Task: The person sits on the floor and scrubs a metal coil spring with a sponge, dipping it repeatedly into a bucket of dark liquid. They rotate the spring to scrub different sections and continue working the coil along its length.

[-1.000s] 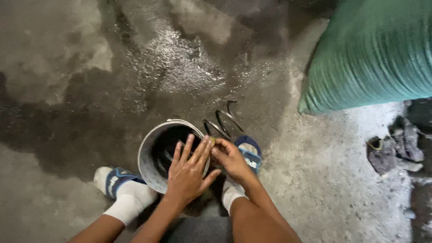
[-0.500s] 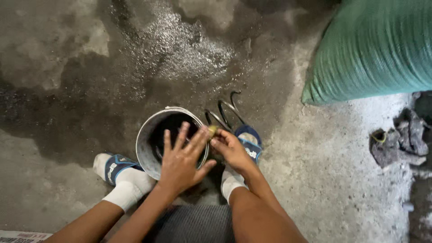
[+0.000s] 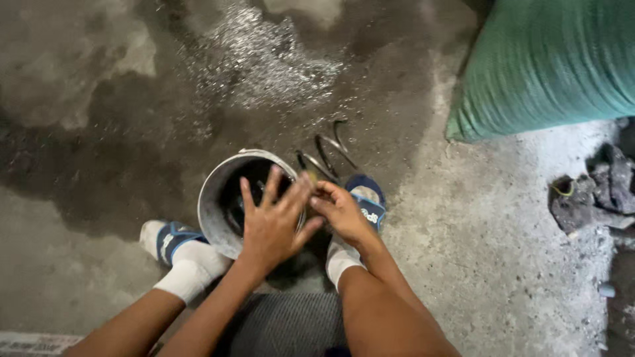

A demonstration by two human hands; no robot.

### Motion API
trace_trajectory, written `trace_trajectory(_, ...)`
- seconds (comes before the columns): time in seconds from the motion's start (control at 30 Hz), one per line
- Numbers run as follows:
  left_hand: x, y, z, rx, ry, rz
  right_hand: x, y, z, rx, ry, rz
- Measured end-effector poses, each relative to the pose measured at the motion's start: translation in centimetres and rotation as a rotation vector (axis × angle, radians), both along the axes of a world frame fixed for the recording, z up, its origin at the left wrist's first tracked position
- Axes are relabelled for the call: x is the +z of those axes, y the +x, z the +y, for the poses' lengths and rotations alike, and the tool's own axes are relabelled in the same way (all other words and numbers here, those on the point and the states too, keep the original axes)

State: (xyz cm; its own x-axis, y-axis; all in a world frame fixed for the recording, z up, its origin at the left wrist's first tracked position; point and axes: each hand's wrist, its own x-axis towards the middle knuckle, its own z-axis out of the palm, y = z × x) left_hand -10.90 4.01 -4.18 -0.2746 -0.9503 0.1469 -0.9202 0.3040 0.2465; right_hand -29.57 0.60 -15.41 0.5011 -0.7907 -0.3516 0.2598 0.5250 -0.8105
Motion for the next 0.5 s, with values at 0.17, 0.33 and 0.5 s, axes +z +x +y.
trace_trajectory(0.17,0.2,1.3,-1.1,0.04,0.031,-0.198,1.3,-0.1,-0.3,0.076,-0.055,0.095)
trace_trajectory(0.33,0.2,2.0,-0.2,-0.066,-0.026,-0.161,1.8,-0.1,-0.6,0.054,-0.063,0.103)
trace_trajectory(0.5,-0.2,1.9,0.4,-0.083,-0.052,-0.132,1.3,0.2,-0.5,0.0,0.086,0.023)
